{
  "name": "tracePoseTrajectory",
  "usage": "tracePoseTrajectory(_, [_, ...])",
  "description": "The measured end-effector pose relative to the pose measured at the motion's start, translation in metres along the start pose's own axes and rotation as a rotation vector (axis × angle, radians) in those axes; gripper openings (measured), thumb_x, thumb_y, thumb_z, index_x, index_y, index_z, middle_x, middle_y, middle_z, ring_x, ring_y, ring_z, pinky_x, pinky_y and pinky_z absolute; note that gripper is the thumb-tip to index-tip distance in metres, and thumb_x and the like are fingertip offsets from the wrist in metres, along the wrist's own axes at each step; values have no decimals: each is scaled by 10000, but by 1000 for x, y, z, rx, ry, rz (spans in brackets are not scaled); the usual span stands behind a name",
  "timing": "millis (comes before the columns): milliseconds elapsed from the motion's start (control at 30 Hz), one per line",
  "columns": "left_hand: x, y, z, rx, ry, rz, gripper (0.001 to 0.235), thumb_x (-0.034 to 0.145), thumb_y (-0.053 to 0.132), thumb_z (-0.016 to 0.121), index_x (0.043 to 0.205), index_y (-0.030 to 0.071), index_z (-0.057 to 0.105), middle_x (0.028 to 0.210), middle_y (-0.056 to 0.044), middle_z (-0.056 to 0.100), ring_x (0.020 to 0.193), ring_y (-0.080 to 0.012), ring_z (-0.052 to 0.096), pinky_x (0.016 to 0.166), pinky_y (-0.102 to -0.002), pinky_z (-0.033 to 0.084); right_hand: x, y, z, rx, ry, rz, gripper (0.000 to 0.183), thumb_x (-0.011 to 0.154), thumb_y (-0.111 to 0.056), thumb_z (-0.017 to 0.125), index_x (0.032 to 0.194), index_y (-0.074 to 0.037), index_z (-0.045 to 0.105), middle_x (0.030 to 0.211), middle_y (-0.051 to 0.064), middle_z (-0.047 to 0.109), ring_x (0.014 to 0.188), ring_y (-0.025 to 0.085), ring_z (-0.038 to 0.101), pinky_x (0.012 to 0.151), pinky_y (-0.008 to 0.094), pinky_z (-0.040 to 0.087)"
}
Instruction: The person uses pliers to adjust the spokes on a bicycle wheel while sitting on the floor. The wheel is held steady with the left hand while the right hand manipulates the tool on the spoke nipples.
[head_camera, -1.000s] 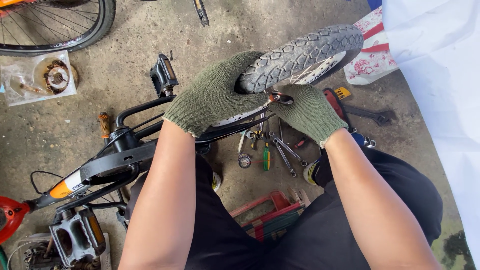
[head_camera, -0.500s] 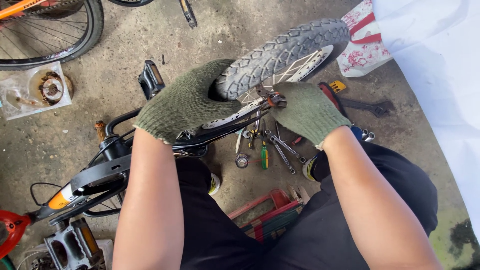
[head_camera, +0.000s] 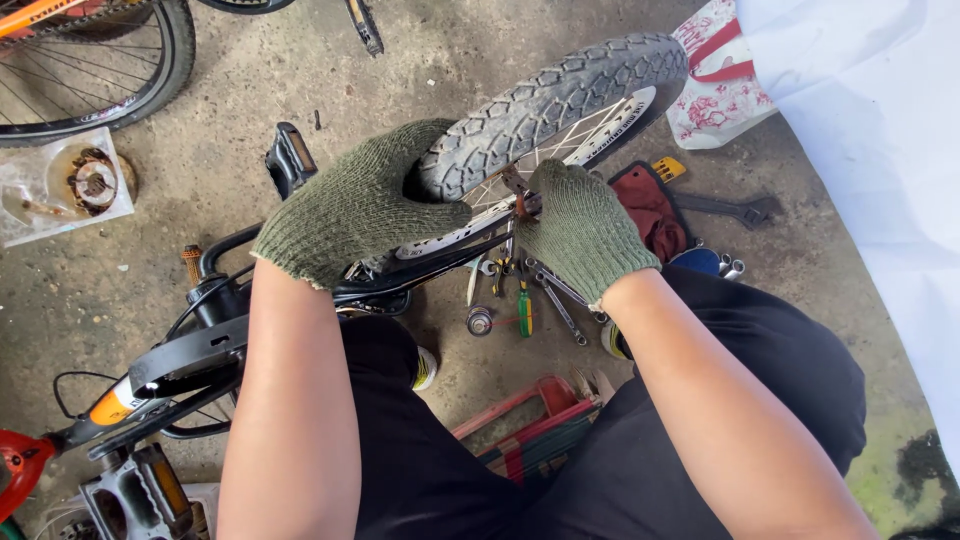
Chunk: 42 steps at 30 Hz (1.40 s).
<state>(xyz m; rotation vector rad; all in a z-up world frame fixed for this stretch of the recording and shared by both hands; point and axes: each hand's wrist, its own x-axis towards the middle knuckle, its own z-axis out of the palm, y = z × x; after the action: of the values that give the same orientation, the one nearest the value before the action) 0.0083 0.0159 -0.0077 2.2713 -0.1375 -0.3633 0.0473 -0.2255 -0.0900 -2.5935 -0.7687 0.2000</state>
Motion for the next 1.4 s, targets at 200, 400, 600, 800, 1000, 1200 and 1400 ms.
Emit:
tracePoseTrajectory(200, [1, 2, 1, 23, 32, 64, 726, 762, 266, 809, 1422, 88, 565, 1286, -92, 717, 1121, -243, 697, 962, -365, 534, -1, -7, 7, -63, -60, 28, 291, 777, -248, 713, 973, -36, 673, 979, 212, 697, 853, 425, 666, 736, 498, 547])
tracePoseTrajectory(400, [1, 1, 1, 39, 34, 37, 720, 749, 280, 793, 1418, 130, 575, 1272, -74, 732, 1100, -236, 718, 934, -371, 554, 2, -14, 2, -32, -62, 6, 207, 780, -205, 705, 951, -88, 697, 956, 192, 672, 808, 415, 657, 706, 498, 539])
tracePoseTrajectory(600, [2, -6, 4, 59, 58, 67, 725, 762, 313, 802, 1419, 118, 565, 1305, -85, 711, 1120, -246, 704, 943, -370, 546, 2, -12, 4, -68, -73, -3, 207, 806, -242, 705, 934, -78, 701, 971, 198, 680, 846, 411, 662, 740, 493, 543])
tracePoseTrajectory(800, [4, -8, 6, 4, 81, 153, 699, 757, 232, 796, 1402, 90, 567, 1286, -94, 717, 1096, -230, 709, 934, -358, 549, 2, -16, 2, -124, -76, 20, 167, 805, -222, 689, 905, -89, 693, 978, 192, 668, 837, 426, 666, 725, 512, 550])
tracePoseTrajectory(1000, [6, -12, 11, 54, 115, 144, 767, 773, 313, 806, 1446, 61, 537, 1349, -131, 683, 1174, -274, 685, 983, -378, 530, 4, -14, 3, -217, -83, -38, 242, 818, -239, 687, 959, -43, 683, 960, 218, 694, 833, 456, 683, 706, 526, 557])
tracePoseTrajectory(1200, [6, -8, 9, 5, 100, 156, 727, 785, 289, 795, 1435, 83, 542, 1329, -110, 698, 1150, -247, 698, 979, -368, 539, 6, -12, 2, -283, -92, -38, 236, 847, -251, 658, 972, -51, 662, 933, 206, 692, 776, 441, 697, 649, 522, 564])
tracePoseTrajectory(1400, [5, -7, 9, 33, 100, 153, 705, 784, 304, 789, 1415, 90, 558, 1327, -114, 698, 1134, -282, 700, 954, -392, 538, 8, -13, 0, -185, -122, -23, 282, 850, -168, 667, 1054, 11, 590, 955, 258, 683, 810, 476, 690, 691, 542, 560])
